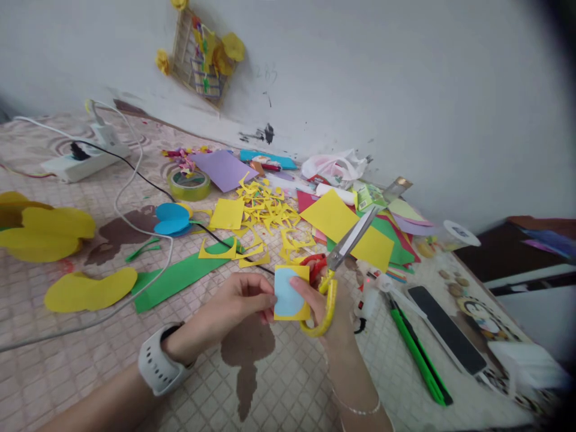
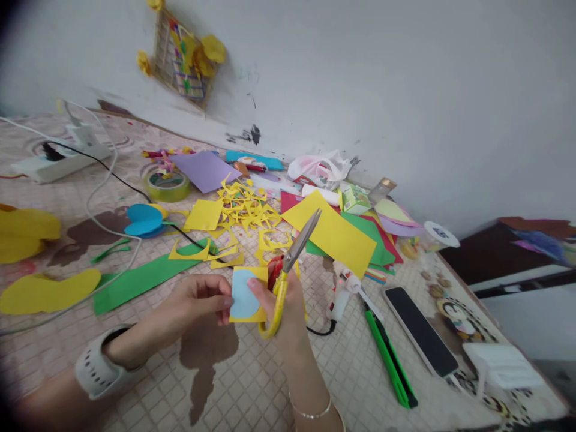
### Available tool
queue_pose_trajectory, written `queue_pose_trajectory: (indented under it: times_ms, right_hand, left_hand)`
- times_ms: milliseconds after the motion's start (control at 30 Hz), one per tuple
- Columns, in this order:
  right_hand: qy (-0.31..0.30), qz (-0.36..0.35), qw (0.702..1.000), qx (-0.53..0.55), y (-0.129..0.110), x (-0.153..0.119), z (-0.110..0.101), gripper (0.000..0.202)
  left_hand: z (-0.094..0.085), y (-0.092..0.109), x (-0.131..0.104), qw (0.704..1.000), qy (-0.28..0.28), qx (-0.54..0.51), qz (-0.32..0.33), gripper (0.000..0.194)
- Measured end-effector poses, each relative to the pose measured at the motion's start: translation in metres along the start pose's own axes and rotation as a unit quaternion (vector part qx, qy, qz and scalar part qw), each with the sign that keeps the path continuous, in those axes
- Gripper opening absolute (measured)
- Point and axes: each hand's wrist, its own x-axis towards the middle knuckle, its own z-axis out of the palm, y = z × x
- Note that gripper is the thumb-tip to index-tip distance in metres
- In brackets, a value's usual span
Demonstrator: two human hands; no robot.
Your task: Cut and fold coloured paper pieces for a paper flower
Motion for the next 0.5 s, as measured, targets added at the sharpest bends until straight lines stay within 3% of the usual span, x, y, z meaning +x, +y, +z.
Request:
queue_pose_trajectory:
  times_ms: [233,500]
  right_hand:
    - [0.026,0.032,0.999,-0.031,-0.0055,-0.0002,0.0067,0.041]
    - [0.001,0.043,0.998,-0.051,-0.0011,0.0008,0.0031,0.045]
  left_hand:
    - [-0.0003,0.0006,0.0018,0.999,0.017,0.039,-0.002,0.011]
    - [0.0012,0.0068,-0.0021,0.999,0.025,0.040,0.024,0.014]
